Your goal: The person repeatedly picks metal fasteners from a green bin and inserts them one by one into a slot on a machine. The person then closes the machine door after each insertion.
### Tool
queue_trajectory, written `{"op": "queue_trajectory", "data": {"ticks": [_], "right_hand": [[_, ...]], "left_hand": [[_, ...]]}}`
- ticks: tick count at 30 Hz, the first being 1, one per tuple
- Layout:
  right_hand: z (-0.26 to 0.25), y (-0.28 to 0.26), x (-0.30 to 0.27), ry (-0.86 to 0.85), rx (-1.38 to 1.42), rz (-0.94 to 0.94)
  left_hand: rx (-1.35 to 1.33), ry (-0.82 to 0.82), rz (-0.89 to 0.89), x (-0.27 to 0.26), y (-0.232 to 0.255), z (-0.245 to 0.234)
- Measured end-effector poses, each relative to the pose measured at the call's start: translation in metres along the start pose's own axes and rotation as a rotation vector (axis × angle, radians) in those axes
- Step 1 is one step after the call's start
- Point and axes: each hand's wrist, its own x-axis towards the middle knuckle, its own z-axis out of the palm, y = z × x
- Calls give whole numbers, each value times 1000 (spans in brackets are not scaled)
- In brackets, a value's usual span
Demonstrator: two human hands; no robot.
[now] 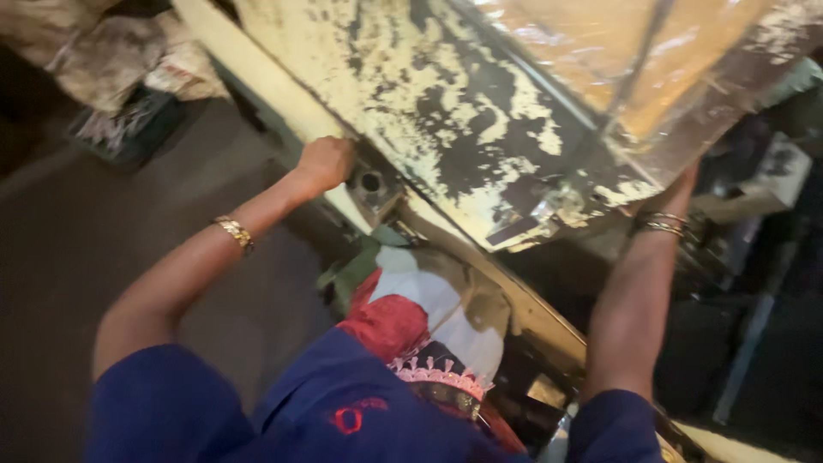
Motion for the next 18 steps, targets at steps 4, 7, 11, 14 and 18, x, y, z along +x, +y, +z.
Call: {"op": "queue_trajectory", "data": {"ticks": [4, 7, 11, 14, 18], "right_hand": [[6, 0, -4, 143, -57, -35], [12, -3, 24, 180, -146, -162], [12, -9, 49, 230, -281, -312], [10, -11, 51, 245, -360, -363], [2, -4, 60, 304, -345, -379]], "left_hand": [[11, 179, 137, 12, -21, 41], [-43, -359, -217, 12, -34, 45], [-39, -255, -278, 8, -39, 40], [-5, -231, -145, 9, -45, 30], [70, 36, 341, 9, -42, 0]]}}
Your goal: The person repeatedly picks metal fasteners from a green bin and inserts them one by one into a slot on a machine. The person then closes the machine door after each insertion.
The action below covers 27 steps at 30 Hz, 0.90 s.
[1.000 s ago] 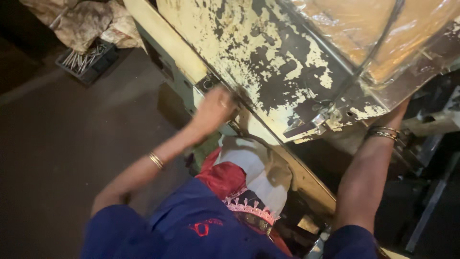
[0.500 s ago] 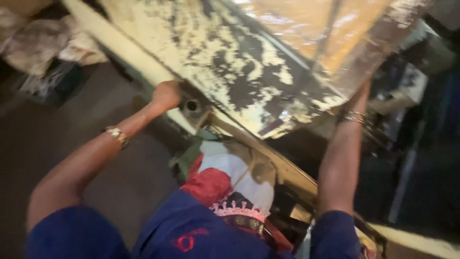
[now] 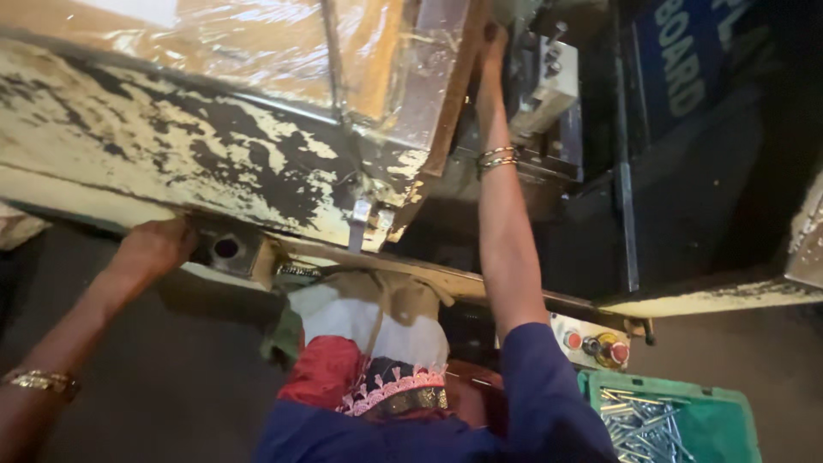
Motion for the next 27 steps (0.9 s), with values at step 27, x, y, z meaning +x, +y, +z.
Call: {"op": "queue_trajectory", "data": {"ticks": [27], "right_hand": [[-163, -311, -414, -372, -1861, 558]], "left_hand": [[-423, -280, 172, 141, 270, -205]]}}
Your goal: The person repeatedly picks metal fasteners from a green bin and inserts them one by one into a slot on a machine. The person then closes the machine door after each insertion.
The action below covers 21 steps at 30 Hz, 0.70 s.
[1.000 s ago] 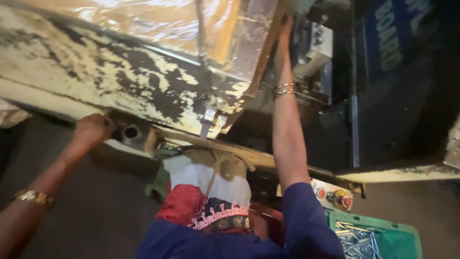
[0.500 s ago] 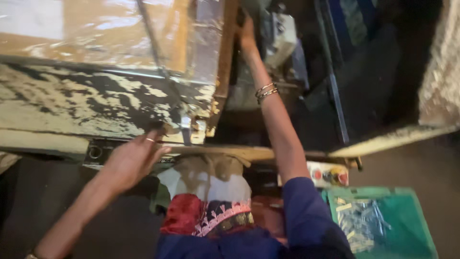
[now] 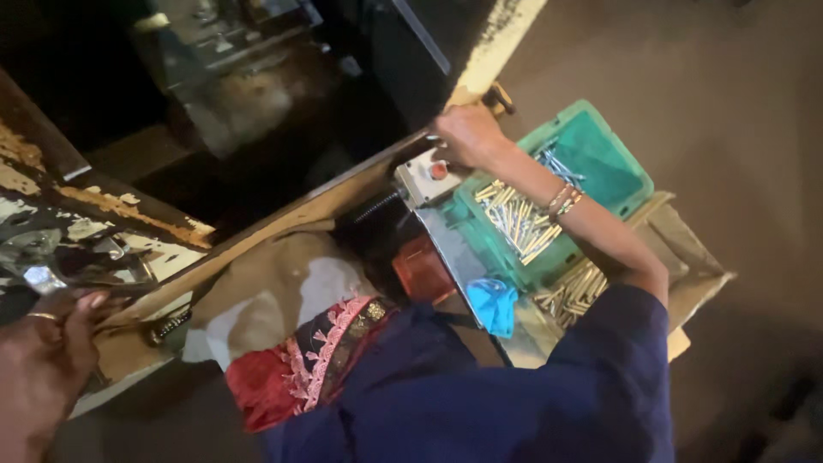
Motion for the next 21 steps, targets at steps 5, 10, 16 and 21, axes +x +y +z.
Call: {"op": "queue_trajectory", "data": {"ticks": [5, 10, 16, 21], "right_hand": [[44, 33, -15, 39, 83, 41], [60, 28, -3, -61, 159, 121], [65, 19, 5, -18, 108, 85], [33, 18, -11, -103, 306, 164]], "left_hand": [[-88, 55, 151, 22, 30, 16], [-143, 41, 164, 51, 60, 57], [-193, -38, 224, 104, 129, 99], [-319, -10, 316, 146, 192, 132]]}}
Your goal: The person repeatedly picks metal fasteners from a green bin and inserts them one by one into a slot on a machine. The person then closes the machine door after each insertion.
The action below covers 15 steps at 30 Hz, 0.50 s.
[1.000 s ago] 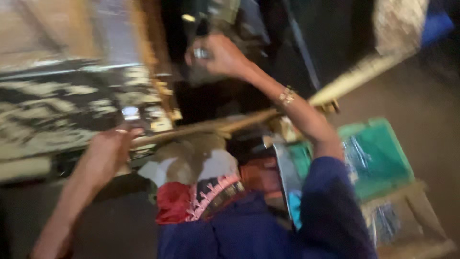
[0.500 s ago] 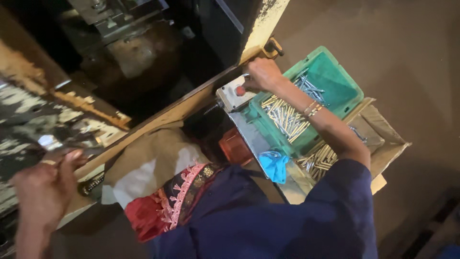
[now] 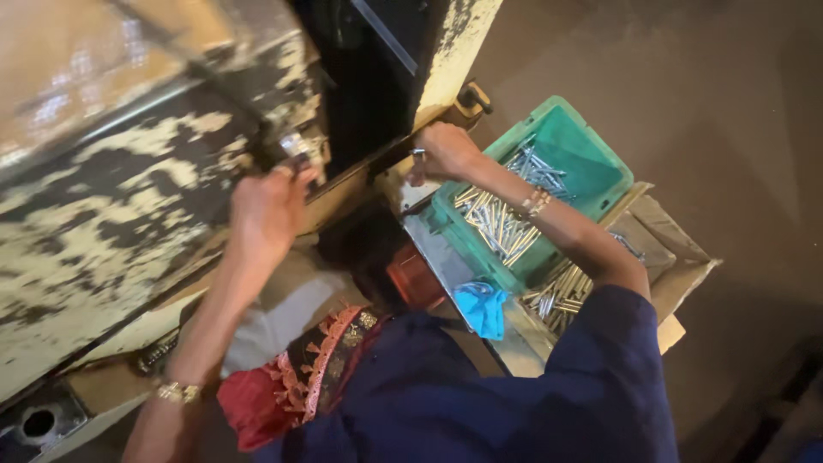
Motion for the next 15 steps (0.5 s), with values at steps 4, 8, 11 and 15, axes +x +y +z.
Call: {"op": "queue_trajectory", "data": {"ticks": [4, 8, 11, 15], "right_hand": [[-34, -4, -46, 106, 665, -169], [-54, -8, -105, 218, 730, -293], [-75, -6, -153, 220, 431, -254], [-102, 1, -243, 128, -10, 148]], "left_hand": [[-173, 51, 159, 34, 27, 27], [-160, 50, 165, 61, 47, 53], [-150, 14, 122, 69, 54, 66], [-66, 29, 133, 67, 51, 75]]}}
